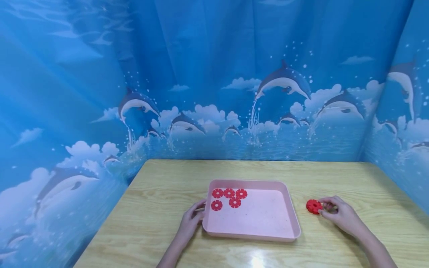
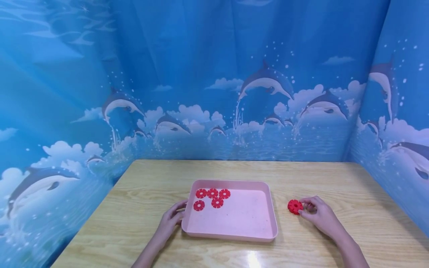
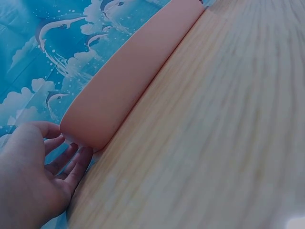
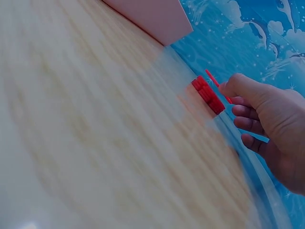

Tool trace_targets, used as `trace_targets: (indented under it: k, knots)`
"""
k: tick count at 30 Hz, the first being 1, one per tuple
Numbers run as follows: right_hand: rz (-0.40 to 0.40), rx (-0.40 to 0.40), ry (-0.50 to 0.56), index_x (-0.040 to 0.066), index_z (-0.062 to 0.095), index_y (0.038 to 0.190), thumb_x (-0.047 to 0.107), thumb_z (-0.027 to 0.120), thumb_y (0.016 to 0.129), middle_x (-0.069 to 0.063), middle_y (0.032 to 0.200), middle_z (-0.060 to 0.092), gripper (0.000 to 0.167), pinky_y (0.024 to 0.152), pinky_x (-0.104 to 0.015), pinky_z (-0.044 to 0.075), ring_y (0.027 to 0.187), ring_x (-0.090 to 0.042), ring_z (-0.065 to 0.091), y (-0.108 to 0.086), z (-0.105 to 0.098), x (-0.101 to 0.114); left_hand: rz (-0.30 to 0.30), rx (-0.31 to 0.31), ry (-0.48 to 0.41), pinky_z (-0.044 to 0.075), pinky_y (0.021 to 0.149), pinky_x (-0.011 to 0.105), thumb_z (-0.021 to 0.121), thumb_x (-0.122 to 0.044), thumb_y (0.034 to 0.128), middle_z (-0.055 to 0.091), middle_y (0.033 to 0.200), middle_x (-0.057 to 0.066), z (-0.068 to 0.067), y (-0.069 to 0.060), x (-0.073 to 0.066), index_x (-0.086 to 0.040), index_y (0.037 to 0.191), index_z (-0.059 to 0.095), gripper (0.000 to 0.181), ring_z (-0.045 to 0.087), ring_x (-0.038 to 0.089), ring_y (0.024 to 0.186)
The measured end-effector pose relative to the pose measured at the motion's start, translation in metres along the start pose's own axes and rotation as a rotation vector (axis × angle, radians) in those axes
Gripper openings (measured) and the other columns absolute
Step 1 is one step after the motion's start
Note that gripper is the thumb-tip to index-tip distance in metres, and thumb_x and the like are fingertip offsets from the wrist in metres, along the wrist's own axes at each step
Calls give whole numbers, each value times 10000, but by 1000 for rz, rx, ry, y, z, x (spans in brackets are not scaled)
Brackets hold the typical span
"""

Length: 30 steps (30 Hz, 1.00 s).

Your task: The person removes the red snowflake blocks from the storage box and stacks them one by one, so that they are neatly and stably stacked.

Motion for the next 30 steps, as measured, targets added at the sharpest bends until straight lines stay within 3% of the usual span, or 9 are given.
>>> trace_targets:
  k: [10, 13, 20, 30]
  knots:
    - [0, -3, -8, -32, 636, 999, -1, 715, 716, 1, 817, 535, 296, 577, -184, 461, 713, -43, 492, 0, 2, -4, 0, 3, 8, 519, 752, 278, 485, 16, 900, 469, 1165, 342, 0, 0, -1, 145, 1256, 443, 381, 508, 433, 1016]
    - [5, 7, -7, -32, 635, 1006, 2, 709, 725, -1, 822, 533, 292, 576, -192, 462, 714, -48, 492, 0, 3, -4, 4, 9, -7, 521, 755, 286, 485, 23, 898, 466, 1166, 347, -1, 2, 4, 149, 1255, 440, 381, 511, 437, 1018]
    - [-1, 12, -13, -38, 635, 1014, -2, 706, 734, 2, 826, 532, 292, 569, -199, 449, 707, -47, 490, -1, 3, -4, -3, 11, -32, 519, 760, 273, 506, -22, 909, 479, 1197, 298, -4, 9, 30, 98, 1284, 449, 397, 531, 371, 1031]
    - [-12, 22, 4, -41, 625, 1044, 0, 696, 749, -18, 852, 539, 306, 582, -196, 446, 722, -58, 496, 0, 4, -4, 8, 0, -22, 520, 759, 280, 514, -44, 905, 483, 1195, 288, -5, 8, 30, 94, 1287, 447, 411, 534, 369, 1023]
Point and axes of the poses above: each hand's wrist, its own y-axis towards the middle knuckle, its own z-axis out of the palm, x = y × z, the point moved 10 cm from there along y, towards the middle knuckle
